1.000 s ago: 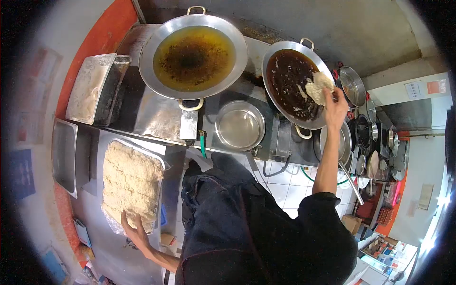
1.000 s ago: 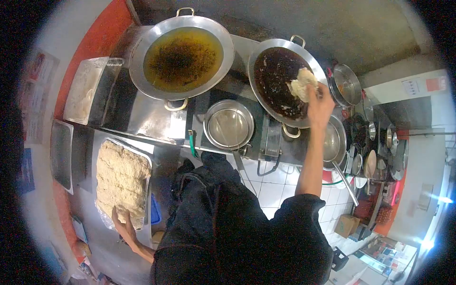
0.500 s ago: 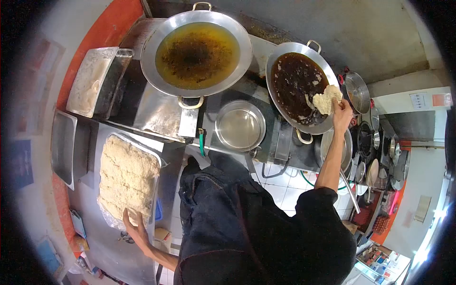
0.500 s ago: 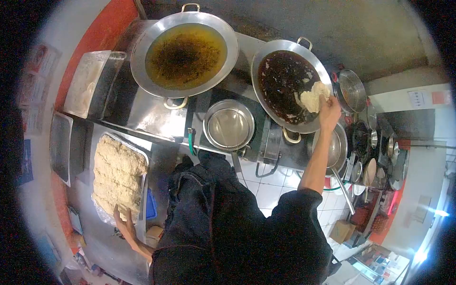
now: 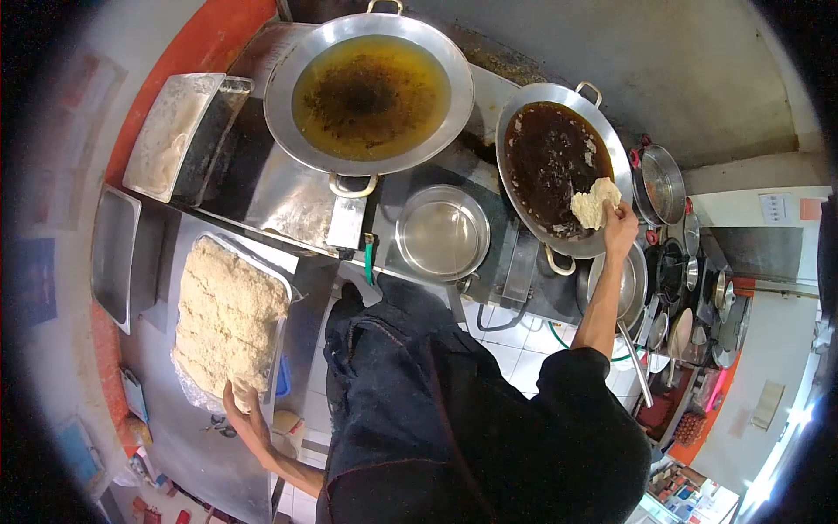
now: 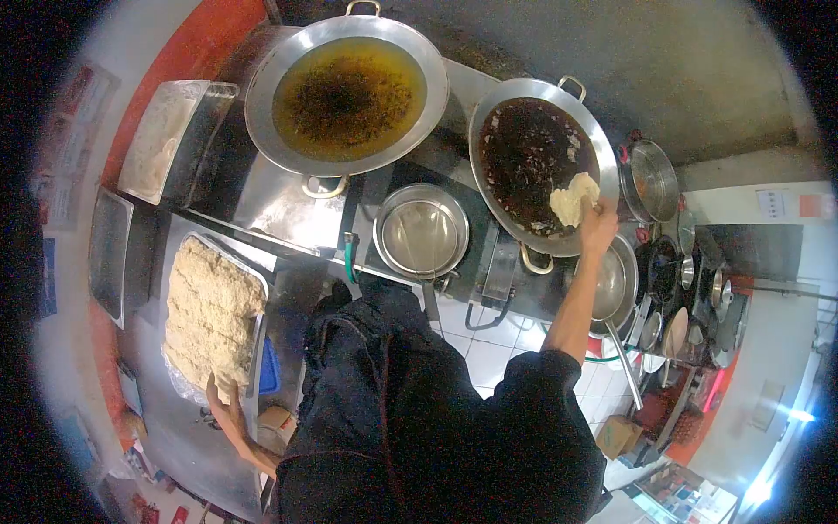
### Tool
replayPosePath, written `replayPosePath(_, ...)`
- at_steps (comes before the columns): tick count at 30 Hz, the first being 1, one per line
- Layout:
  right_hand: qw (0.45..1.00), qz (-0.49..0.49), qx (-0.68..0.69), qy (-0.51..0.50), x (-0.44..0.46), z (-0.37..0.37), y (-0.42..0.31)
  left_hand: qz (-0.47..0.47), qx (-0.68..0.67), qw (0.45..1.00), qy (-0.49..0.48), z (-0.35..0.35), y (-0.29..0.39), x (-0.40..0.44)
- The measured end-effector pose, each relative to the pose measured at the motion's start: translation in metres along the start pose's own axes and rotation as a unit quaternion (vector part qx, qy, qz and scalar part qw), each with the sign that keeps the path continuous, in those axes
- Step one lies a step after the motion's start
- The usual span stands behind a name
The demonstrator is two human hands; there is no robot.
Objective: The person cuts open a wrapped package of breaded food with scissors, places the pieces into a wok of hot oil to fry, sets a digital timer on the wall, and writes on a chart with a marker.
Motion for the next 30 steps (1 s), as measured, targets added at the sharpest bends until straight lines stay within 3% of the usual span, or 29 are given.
replayPosePath(2, 1.0, -0.004, -0.007, -0.003, 0.001, 0.01, 0.015, -0.009, -0.008, 1.0, 0.003, 0.002, -0.005, -0.001)
replayPosePath(4, 0.997, -0.025, -0.032, 0.062, 0.003, 0.01, 0.022, -0.011, 0.0, 1.0, 0.0, 0.004, -0.005, -0.001)
replayPosePath(8, 0.999, 0.0, -0.029, 0.038, 0.014, 0.028, 0.045, 0.005, 0.017, 1.0, 0.006, 0.004, 0.006, -0.005)
replayPosePath(10, 0.994, 0.061, -0.038, -0.082, 0.026, 0.056, 0.075, 0.005, 0.017, 1.0, 0.002, 0.006, 0.002, -0.002)
replayPosePath(14, 0.989, 0.048, -0.077, -0.117, 0.049, 0.086, 0.127, -0.008, 0.011, 1.0, 0.002, 0.008, 0.006, 0.0)
replayPosePath(16, 0.994, 0.036, -0.1, -0.009, 0.055, 0.068, 0.125, -0.007, 0.004, 1.0, 0.005, 0.006, 0.013, -0.001)
replayPosePath(17, 0.995, 0.03, -0.099, -0.014, 0.056, 0.067, 0.12, -0.001, -0.003, 1.0, 0.007, 0.004, 0.015, -0.002)
replayPosePath(22, 0.997, -0.06, 0.036, 0.043, 0.065, 0.005, 0.009, -0.024, 0.029, 0.999, 0.032, -0.005, 0.009, -0.005)
replayPosePath(24, 0.982, -0.164, 0.047, 0.08, 0.055, -0.017, -0.062, -0.03, 0.078, 0.995, 0.049, -0.01, 0.003, -0.003)
replayPosePath(28, 0.965, -0.197, 0.171, 0.022, -0.013, -0.036, -0.24, -0.064, 0.009, 0.996, 0.069, -0.025, 0.014, -0.004)
replayPosePath(30, 0.942, -0.21, 0.258, -0.034, -0.063, -0.028, -0.321, 0.004, 0.069, 0.993, 0.097, -0.029, -0.002, 0.004)
Point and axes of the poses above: each hand's wrist, its own x-axis towards the middle knuckle, its own z-axis out of the palm, y = z × x, the point moved 9 cm from there along x, towards the middle knuckle, and after that the axes turned 6 degrees about -z, right-handed, at the moved point
